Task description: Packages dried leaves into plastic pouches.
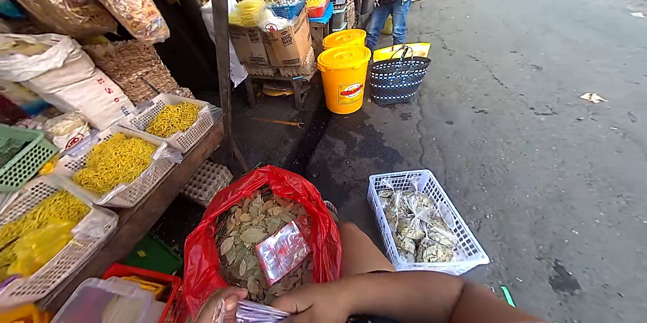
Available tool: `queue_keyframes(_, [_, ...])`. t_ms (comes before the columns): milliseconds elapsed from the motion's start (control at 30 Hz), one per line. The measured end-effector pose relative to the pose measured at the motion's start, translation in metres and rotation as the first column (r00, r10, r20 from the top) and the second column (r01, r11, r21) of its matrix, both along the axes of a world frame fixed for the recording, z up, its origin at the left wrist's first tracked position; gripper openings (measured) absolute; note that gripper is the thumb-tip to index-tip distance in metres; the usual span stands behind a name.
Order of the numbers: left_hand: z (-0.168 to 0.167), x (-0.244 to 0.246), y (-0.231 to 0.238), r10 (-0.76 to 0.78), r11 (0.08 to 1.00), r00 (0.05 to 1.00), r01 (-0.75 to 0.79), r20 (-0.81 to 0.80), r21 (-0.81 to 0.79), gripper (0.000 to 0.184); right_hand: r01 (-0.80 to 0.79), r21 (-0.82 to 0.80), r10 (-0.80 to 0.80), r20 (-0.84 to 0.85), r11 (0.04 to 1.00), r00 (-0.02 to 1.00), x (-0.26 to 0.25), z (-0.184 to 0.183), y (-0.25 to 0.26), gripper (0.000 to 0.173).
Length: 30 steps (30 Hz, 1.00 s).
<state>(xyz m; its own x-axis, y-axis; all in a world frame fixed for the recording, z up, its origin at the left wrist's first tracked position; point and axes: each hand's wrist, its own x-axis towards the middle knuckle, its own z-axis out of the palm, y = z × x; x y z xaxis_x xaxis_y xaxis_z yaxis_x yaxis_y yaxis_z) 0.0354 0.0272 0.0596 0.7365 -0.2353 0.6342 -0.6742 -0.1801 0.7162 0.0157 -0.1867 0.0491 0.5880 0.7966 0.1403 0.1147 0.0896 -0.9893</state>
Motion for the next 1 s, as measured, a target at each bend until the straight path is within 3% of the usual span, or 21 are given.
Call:
queue_keyframes(100, [0.003,0.007,0.011,0.143,0.984,0.987,-0.15,-0.08,-0.1,0.014,0.044,-0.084,-0.044,0.008,0.995,0.999,0.003,0.001,-0.012,0.037])
queue_keyframes(167, [0.007,0.01,0.012,0.282,0.959,0.957,-0.279,0.062,-0.059,0.004,0.082,-0.15,-0.084,-0.008,0.985,0.996,0.007,0.0,-0.018,0.038])
queue_keyframes(233, [0.014,0.002,0.008,0.272,0.904,0.896,-0.363,0.352,0.225,0.02,0.109,-0.18,-0.111,-0.002,0.978,0.994,0.01,-0.002,-0.022,0.038])
queue_keyframes(300, [0.018,-0.01,-0.007,0.076,0.773,0.874,-0.356,0.48,0.526,0.044,0.111,-0.221,-0.096,0.077,0.969,0.992,0.013,0.002,-0.022,0.036])
queue_keyframes(367, [0.008,-0.014,-0.023,-0.064,0.659,0.916,-0.26,0.397,0.706,0.066,0.088,-0.266,-0.037,0.189,0.96,0.981,0.015,0.012,-0.024,0.033])
queue_keyframes(400, [0.002,-0.012,-0.026,-0.096,0.656,0.95,-0.165,0.299,0.737,0.067,0.076,-0.298,-0.004,0.235,0.952,0.972,0.015,0.018,-0.029,0.032])
queue_keyframes(467, [-0.003,-0.01,-0.023,-0.144,0.688,0.983,0.018,0.112,0.725,0.049,0.1,-0.291,0.005,0.339,0.952,0.941,0.018,0.025,-0.043,0.03])
queue_keyframes(600, [0.005,-0.01,-0.005,-0.293,0.726,0.941,0.333,-0.168,0.602,0.032,0.208,-0.205,-0.06,0.559,0.956,0.827,0.012,0.026,-0.06,0.027])
queue_keyframes(733, [0.01,0.002,0.012,-0.22,0.886,0.911,0.336,-0.348,0.319,0.03,0.542,-0.214,-0.111,0.856,0.812,0.504,0.031,0.017,-0.053,0.028])
queue_keyframes(800, [0.011,-0.004,-0.001,-0.297,0.926,0.821,0.372,-0.488,0.061,0.029,0.647,-0.149,-0.136,0.92,0.748,0.369,0.042,0.015,-0.036,0.023])
queue_keyframes(867, [0.009,-0.011,-0.019,-0.528,0.838,0.648,0.502,-0.549,-0.213,0.032,0.676,0.026,-0.29,0.915,0.736,0.281,0.05,0.018,-0.018,0.017])
queue_keyframes(900, [0.003,-0.014,-0.028,-0.657,0.745,0.54,0.573,-0.527,-0.341,0.034,0.635,0.155,-0.435,0.845,0.757,0.312,0.05,0.021,-0.01,0.017])
queue_keyframes(933, [-0.004,-0.014,-0.034,-0.762,0.638,0.433,0.627,-0.481,-0.447,0.035,0.543,0.276,-0.556,0.693,0.793,0.459,0.047,0.027,-0.003,0.017])
queue_keyframes(967, [-0.013,-0.013,-0.038,-0.834,0.543,0.345,0.652,-0.43,-0.53,0.034,0.425,0.379,-0.569,0.499,0.822,0.654,0.042,0.032,0.001,0.018])
queue_keyframes(1000, [-0.023,-0.011,-0.037,-0.871,0.485,0.301,0.653,-0.389,-0.582,0.033,0.318,0.439,-0.477,0.322,0.841,0.818,0.037,0.033,0.003,0.02])
